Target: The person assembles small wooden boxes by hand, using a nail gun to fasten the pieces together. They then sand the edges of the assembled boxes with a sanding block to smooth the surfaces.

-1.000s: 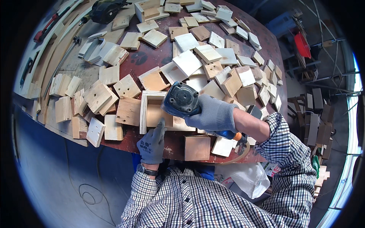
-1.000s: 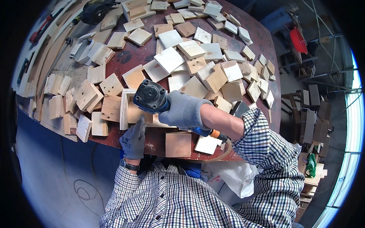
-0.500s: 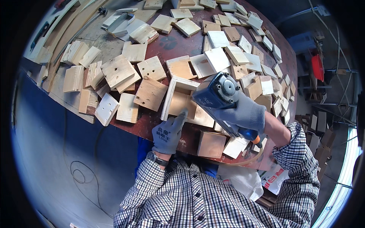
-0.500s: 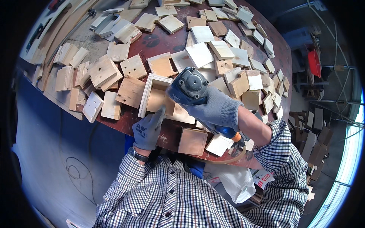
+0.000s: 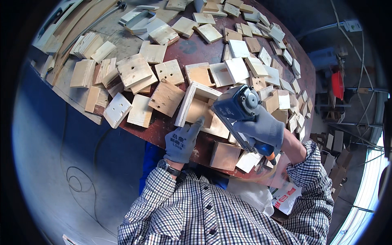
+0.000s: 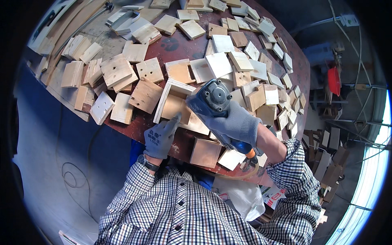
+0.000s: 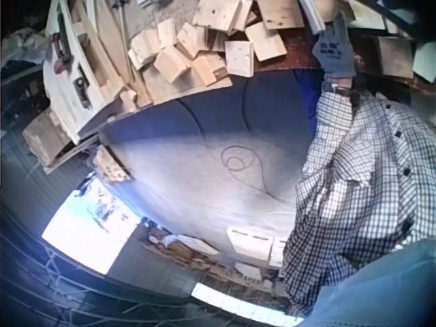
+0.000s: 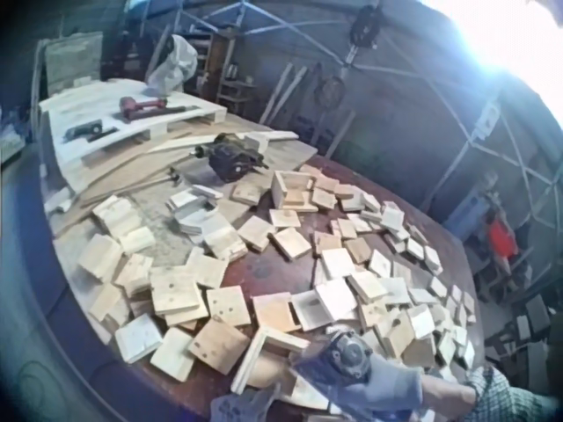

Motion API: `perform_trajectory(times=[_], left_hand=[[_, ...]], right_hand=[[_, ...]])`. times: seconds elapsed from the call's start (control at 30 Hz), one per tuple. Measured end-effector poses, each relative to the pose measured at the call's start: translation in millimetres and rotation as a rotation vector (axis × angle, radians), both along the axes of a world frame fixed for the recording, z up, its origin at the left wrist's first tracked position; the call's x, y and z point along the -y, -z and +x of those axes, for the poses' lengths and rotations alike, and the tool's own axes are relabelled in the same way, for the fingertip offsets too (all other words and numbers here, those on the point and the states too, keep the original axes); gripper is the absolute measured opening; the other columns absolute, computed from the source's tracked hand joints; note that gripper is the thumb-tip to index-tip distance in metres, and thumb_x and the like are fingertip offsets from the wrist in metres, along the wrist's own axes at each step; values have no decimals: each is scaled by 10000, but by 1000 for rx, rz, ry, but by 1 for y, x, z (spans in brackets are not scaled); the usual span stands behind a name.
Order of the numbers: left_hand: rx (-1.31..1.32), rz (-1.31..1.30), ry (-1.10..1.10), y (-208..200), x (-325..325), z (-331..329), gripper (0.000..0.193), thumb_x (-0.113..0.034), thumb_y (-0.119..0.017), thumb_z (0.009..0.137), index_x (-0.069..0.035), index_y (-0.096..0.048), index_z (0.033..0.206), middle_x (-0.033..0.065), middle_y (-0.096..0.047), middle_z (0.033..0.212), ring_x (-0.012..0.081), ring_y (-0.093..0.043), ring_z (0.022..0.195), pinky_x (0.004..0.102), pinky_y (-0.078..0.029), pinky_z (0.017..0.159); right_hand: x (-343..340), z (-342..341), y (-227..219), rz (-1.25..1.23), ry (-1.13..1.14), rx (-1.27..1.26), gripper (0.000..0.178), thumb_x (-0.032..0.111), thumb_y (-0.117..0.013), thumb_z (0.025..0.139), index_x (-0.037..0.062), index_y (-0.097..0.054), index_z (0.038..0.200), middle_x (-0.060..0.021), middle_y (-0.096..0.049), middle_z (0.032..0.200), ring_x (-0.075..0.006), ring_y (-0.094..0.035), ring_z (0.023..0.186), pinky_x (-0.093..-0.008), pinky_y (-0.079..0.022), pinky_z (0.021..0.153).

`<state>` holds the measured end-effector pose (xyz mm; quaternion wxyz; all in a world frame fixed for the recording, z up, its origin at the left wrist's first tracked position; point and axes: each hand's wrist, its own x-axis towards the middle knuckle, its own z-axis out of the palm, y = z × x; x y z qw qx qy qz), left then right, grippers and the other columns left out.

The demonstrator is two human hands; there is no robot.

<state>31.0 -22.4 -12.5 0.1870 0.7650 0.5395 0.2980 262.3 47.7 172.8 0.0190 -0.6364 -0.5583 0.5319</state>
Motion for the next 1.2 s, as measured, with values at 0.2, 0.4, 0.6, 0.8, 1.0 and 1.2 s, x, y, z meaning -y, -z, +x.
perform_trajectory(times=[0.2,0.4,0.6,0.8,1.0,1.2], left_hand=[[-17,-8,-4,0,0,0,386,-228,-681,1002,-244,-699,1387,50,-700,778,223,-668,612,355,-536,540],[2,18,-11,-1,0,1,366,-232,-677,1013,-243,-706,1377,53,-661,733,231,-655,595,367,-521,530],[53,-8,11,1,-1,-1,403,-209,-695,992,-252,-693,1392,61,-704,803,249,-671,624,370,-530,545],[6,-32,13,-4,-1,-3,402,-214,-700,980,-250,-691,1380,63,-724,840,260,-693,670,379,-543,570],[-170,25,18,-8,1,1,410,-197,-645,987,-236,-660,1395,33,-700,830,242,-698,672,376,-547,570],[-129,261,54,-8,-4,-3,411,-139,-654,929,-193,-677,1336,14,-632,790,218,-679,646,362,-538,558]], right_hand=[[-3,-13,-16,-46,34,24,448,278,-741,880,64,-686,1270,-63,-736,1049,-156,-683,948,-330,-552,906],[1,-5,-4,-7,7,18,478,188,-743,859,70,-653,1314,-45,-713,1051,-131,-667,933,-304,-548,872],[-7,-16,-19,-68,48,65,357,174,-706,859,33,-665,1185,-24,-666,856,-96,-638,687,-274,-543,608],[0,-15,-14,65,0,15,418,281,-688,873,53,-691,1223,-78,-747,1039,-171,-675,919,-329,-541,909],[-1,-4,2,53,-26,60,420,326,-701,848,33,-731,1148,-81,-740,941,-170,-669,842,-321,-542,842],[6,-27,-24,70,-62,-16,400,311,-721,836,30,-761,1118,-71,-752,923,-141,-664,816,-309,-544,811]])
